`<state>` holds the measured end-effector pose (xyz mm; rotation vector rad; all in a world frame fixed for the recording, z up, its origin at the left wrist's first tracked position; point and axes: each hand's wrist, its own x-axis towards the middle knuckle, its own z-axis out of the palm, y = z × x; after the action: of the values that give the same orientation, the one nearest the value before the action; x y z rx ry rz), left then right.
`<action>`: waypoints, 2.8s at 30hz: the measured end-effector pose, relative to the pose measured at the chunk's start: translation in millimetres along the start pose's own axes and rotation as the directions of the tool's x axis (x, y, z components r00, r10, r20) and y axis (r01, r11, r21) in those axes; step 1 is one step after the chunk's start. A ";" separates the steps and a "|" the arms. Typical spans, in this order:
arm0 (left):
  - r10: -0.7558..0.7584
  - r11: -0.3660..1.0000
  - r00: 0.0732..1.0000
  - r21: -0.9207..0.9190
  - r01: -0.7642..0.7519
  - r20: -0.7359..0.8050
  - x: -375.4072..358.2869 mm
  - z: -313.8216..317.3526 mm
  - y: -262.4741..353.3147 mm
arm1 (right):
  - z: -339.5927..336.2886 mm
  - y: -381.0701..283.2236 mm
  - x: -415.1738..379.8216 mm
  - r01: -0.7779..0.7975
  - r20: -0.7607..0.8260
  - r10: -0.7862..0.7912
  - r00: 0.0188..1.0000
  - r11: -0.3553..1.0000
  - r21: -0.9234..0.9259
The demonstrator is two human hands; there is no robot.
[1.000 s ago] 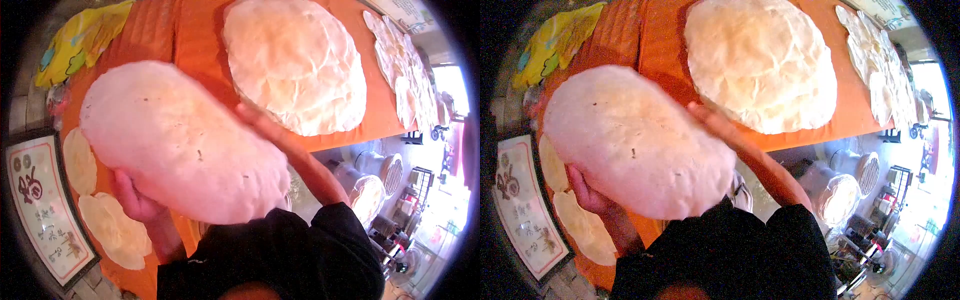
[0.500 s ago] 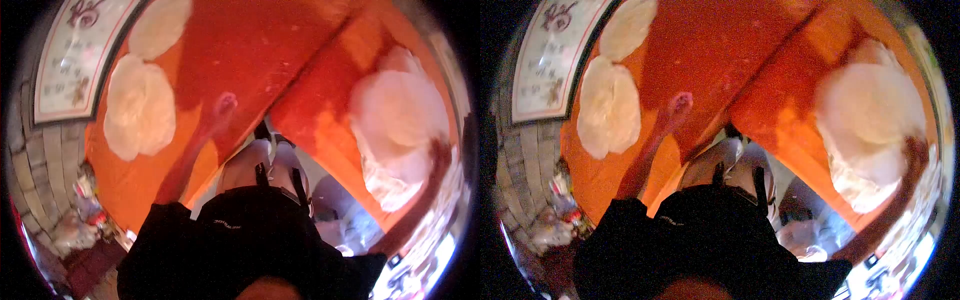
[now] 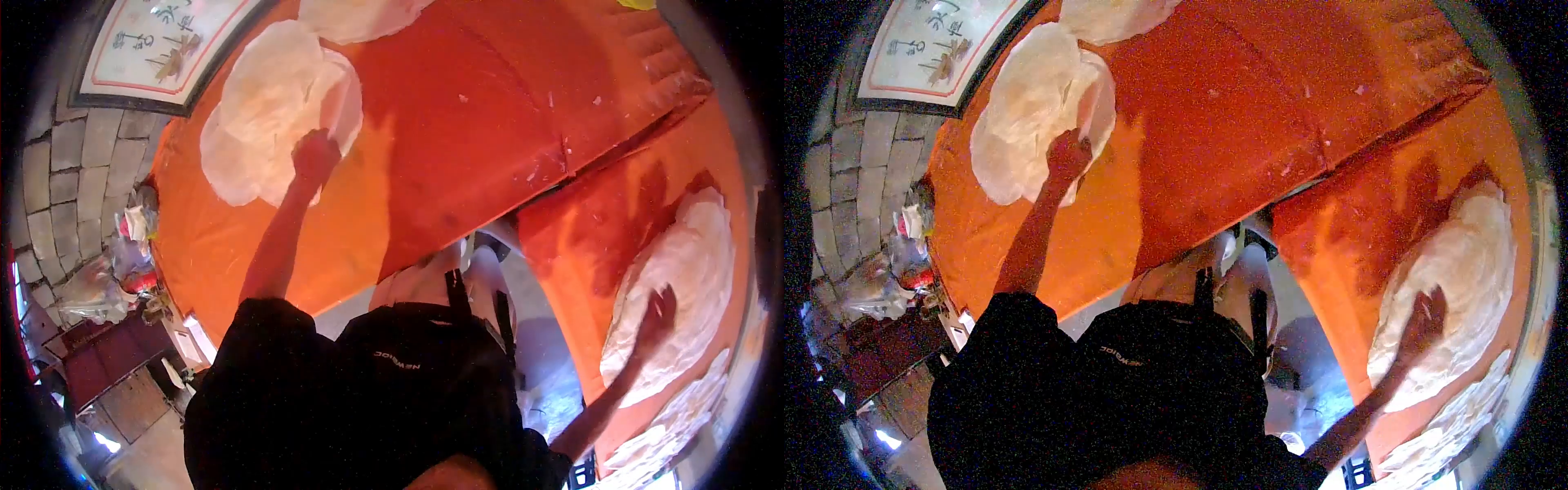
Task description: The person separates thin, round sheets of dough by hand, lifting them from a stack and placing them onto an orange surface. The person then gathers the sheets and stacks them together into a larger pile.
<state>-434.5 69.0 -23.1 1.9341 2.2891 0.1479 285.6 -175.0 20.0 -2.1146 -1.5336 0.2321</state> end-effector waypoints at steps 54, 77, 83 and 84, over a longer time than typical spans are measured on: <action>0.230 0.257 0.821 -0.846 0.466 0.522 -41.1 9.3 118.4 | 274.0 -378.3 39.3 -0.667 0.760 -0.194 0.620 0.381 0.641; 0.113 0.227 0.973 -0.958 0.172 0.202 -20.9 -75.8 85.1 | -139.4 -99.6 125.7 -0.012 0.017 0.006 1.000 0.926 0.379; 0.257 0.351 0.939 -0.927 0.130 0.228 -1.8 -92.2 159.4 | -325.9 -61.5 102.1 0.074 -0.471 -0.343 0.813 0.862 -0.501; 0.262 0.449 0.939 -0.889 0.086 0.223 -27.1 -117.7 210.2 | -345.1 -39.6 92.5 0.147 -0.286 -0.603 0.744 0.566 -0.811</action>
<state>-245.9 79.5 128.8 1.3153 1.3526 0.8030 430.7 -185.1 348.7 -1.9719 -1.8376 -1.3027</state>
